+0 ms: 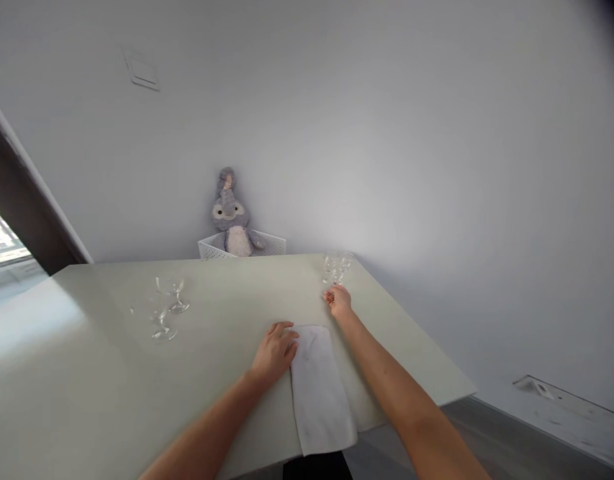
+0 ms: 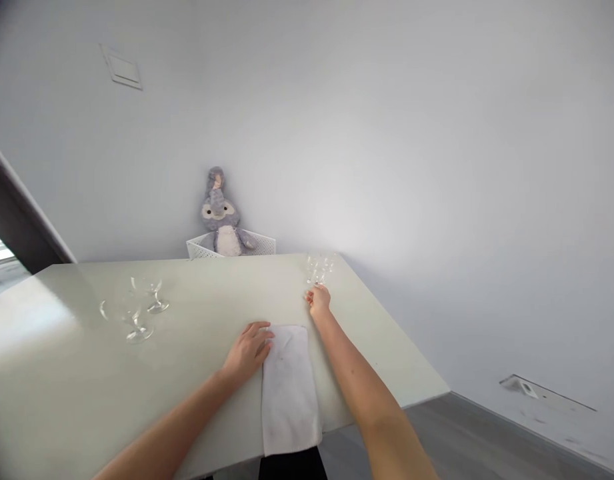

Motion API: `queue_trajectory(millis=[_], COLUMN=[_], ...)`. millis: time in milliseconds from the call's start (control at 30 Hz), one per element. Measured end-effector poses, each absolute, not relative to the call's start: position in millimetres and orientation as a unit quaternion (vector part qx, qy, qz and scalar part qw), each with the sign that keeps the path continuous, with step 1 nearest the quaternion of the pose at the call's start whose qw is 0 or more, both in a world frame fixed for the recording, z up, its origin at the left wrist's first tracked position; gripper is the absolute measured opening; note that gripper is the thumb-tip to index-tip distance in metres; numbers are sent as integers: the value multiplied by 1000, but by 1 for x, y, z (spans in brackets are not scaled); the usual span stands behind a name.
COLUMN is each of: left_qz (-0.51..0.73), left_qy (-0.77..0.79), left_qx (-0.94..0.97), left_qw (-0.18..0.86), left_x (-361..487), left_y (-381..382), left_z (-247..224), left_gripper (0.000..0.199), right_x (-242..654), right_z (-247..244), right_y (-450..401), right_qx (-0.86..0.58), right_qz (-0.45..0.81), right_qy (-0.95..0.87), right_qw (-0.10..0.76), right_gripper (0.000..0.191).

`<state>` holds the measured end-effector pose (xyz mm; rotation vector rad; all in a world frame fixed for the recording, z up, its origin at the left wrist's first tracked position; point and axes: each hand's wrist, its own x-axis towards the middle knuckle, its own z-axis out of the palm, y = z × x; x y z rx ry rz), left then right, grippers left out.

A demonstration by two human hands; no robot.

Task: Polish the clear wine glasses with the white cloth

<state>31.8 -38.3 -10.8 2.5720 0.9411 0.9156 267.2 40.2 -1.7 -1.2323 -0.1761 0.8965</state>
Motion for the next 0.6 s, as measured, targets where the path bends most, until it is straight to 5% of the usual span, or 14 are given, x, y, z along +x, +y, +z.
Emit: queue_trajectory(millis=[133,300,600], left_qz=[304,273,247], left_qy=[324,284,313], left_qx=[887,914,911], left_qw=[125,101,107], left_x=[31,33,34], left_y=[-37,-47,-46], left_z=[-8,-8,-12], left_gripper=[24,28,22], right_x=[216,179,269], right_z=[-8,-19,-5], right_y=[42,43,74], right_qx=[-536,-533,-571], right_qz=[459,478,385], right_qy=[-142,-179,-140], right_qw=[694,675,712], right_gripper=[26,39,63])
